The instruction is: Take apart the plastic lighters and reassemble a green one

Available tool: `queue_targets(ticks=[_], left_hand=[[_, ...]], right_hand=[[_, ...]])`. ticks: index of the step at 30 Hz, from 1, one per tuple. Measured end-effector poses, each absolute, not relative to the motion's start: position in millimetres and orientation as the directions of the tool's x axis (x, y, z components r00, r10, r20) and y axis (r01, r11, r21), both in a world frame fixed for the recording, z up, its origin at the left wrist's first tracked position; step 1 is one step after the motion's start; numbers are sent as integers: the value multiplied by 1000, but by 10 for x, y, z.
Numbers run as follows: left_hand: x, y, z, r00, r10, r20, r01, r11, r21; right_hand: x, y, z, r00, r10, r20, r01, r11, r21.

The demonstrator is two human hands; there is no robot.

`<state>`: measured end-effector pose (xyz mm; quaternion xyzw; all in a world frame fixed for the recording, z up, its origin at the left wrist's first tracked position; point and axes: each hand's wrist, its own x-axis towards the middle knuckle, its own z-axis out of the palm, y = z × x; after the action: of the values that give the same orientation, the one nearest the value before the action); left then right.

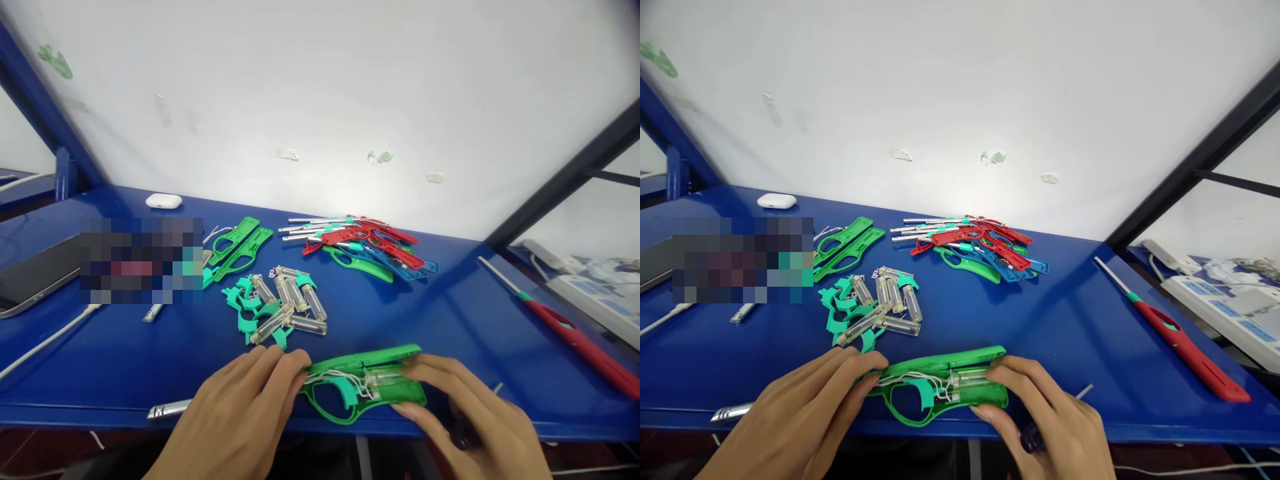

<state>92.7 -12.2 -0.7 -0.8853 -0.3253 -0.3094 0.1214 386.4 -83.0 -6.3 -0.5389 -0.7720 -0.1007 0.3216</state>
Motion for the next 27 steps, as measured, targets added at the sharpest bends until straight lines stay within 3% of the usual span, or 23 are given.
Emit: queue_targets(ticks=[8, 27], left_hand=[[870, -134, 91, 656, 490, 574, 626, -778, -52], [803, -81, 15, 711, 501, 493, 568, -823, 17]], right_hand=[[3900, -848, -16, -240, 785, 571, 900, 401, -171], [3874, -848, 32, -224, 805, 550, 896, 392, -209]])
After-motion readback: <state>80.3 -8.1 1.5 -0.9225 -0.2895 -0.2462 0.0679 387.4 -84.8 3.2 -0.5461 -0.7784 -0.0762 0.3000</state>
